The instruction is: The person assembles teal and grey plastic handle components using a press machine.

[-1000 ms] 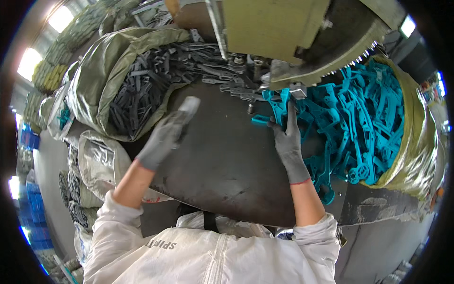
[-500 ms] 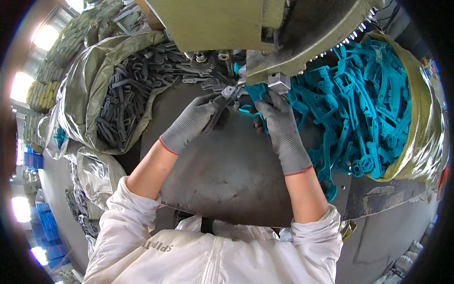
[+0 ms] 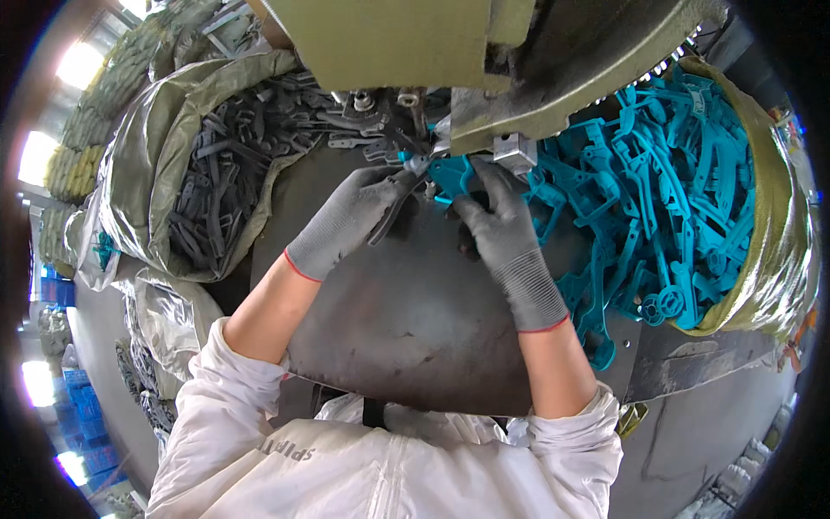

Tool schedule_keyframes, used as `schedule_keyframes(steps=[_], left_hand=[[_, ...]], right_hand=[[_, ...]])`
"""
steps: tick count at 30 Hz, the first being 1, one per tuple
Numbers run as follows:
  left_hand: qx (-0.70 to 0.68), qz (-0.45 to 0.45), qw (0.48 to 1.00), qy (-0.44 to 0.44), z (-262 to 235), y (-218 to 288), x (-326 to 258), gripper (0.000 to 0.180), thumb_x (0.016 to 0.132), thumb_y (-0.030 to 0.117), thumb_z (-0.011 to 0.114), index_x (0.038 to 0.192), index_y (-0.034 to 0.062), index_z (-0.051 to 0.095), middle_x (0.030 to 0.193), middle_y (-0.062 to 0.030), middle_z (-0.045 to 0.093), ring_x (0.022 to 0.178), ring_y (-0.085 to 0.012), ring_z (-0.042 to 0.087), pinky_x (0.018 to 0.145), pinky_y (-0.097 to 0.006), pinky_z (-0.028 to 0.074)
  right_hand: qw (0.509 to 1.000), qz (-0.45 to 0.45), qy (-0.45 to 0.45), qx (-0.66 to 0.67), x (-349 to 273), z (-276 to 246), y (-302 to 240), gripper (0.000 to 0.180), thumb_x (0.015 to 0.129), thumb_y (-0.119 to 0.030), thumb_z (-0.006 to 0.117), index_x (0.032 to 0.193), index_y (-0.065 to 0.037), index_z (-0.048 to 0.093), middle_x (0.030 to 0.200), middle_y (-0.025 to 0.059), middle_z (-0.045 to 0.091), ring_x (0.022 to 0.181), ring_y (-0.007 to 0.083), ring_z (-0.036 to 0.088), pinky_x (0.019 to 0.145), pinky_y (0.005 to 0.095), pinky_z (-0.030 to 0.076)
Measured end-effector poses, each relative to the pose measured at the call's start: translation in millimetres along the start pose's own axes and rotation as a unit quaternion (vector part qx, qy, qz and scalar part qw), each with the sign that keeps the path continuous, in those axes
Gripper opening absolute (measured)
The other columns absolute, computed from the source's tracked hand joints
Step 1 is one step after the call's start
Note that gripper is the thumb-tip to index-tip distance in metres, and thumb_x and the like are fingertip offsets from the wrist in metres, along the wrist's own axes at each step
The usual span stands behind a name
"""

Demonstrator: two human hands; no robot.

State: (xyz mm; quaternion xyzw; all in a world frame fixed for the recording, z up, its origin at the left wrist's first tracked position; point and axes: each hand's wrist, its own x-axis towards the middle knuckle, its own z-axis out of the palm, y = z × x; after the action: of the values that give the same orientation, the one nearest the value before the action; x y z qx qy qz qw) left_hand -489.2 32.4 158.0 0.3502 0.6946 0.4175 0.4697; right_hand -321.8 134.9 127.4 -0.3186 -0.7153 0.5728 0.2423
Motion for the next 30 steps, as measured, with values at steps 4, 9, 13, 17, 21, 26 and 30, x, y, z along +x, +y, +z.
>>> schedule_keyframes(steps=[4,9,13,17,21,26,30], left_hand=[[-0.06,-0.04,0.997,-0.005,5.9,-1.2,2.6,0.031,0.094,0.026,0.049,0.103,-0.0025,0.057,0.076,-0.005,0.062,0.063,-0.012,0.06,0.058,-0.027,0.05],[0.034,-0.025,0.999,-0.008,-0.3,-24.8,7.5,0.027,0.094,0.02,0.047,0.105,-0.0032,0.054,0.085,-0.0102,0.062,0.07,-0.0171,0.063,0.064,-0.029,0.051],[0.509,0.19,0.801,0.252,-43.8,-33.7,40.2,0.022,0.084,0.008,0.047,0.102,0.0004,0.057,0.09,-0.0155,0.061,0.083,-0.0271,0.062,0.075,-0.037,0.051],[0.601,0.209,0.739,0.221,-84.5,-39.7,81.2,0.03,0.08,0.006,0.05,0.11,0.0047,0.055,0.116,-0.0148,0.052,0.113,-0.0311,0.048,0.092,-0.04,0.043],[0.66,0.15,0.709,0.2,-76.6,-31.0,80.7,0.035,0.08,0.008,0.054,0.115,0.0088,0.053,0.121,-0.0135,0.049,0.116,-0.0317,0.046,0.093,-0.042,0.041],[0.587,0.121,0.759,0.255,-74.6,-41.4,77.6,0.041,0.075,0.017,0.064,0.113,0.0088,0.053,0.118,-0.0138,0.051,0.111,-0.0323,0.049,0.093,-0.041,0.041],[0.619,0.199,0.716,0.252,-83.5,-42.9,57.6,0.039,0.074,0.019,0.064,0.11,0.0078,0.053,0.118,-0.0137,0.049,0.109,-0.0331,0.049,0.09,-0.044,0.041]], right_hand=[[0.99,0.099,-0.053,0.089,4.6,5.3,-22.3,0.052,0.084,-0.007,0.053,0.134,-0.005,0.039,0.08,0.0077,0.059,0.053,0.0092,0.052,0.044,0.0226,0.042],[0.985,0.15,-0.062,0.058,8.1,8.4,-4.0,0.049,0.086,-0.006,0.052,0.133,-0.007,0.038,0.077,0.0093,0.059,0.047,0.0097,0.052,0.041,0.0239,0.042],[0.976,0.195,-0.068,0.071,8.3,4.6,-5.2,0.046,0.087,-0.008,0.052,0.132,-0.009,0.039,0.077,0.0095,0.058,0.047,0.01,0.053,0.04,0.0241,0.041],[0.98,0.169,-0.089,0.064,9.9,9.5,-7.7,0.044,0.088,-0.01,0.052,0.131,-0.011,0.04,0.077,0.0093,0.059,0.046,0.0101,0.053,0.038,0.0242,0.041],[0.976,0.191,-0.086,0.061,8.4,7.1,-5.7,0.047,0.088,-0.01,0.052,0.133,-0.012,0.039,0.077,0.008,0.059,0.046,0.0099,0.053,0.039,0.024,0.042],[0.995,0.073,-0.044,0.052,2.9,1.7,0.8,0.05,0.086,-0.011,0.054,0.135,-0.011,0.039,0.08,0.0061,0.058,0.049,0.009,0.053,0.042,0.0225,0.044],[0.984,0.153,-0.066,0.071,-5.5,1.7,-35.0,0.053,0.085,-0.013,0.055,0.136,-0.01,0.038,0.083,0.0057,0.058,0.051,0.0077,0.052,0.045,0.0217,0.045]])
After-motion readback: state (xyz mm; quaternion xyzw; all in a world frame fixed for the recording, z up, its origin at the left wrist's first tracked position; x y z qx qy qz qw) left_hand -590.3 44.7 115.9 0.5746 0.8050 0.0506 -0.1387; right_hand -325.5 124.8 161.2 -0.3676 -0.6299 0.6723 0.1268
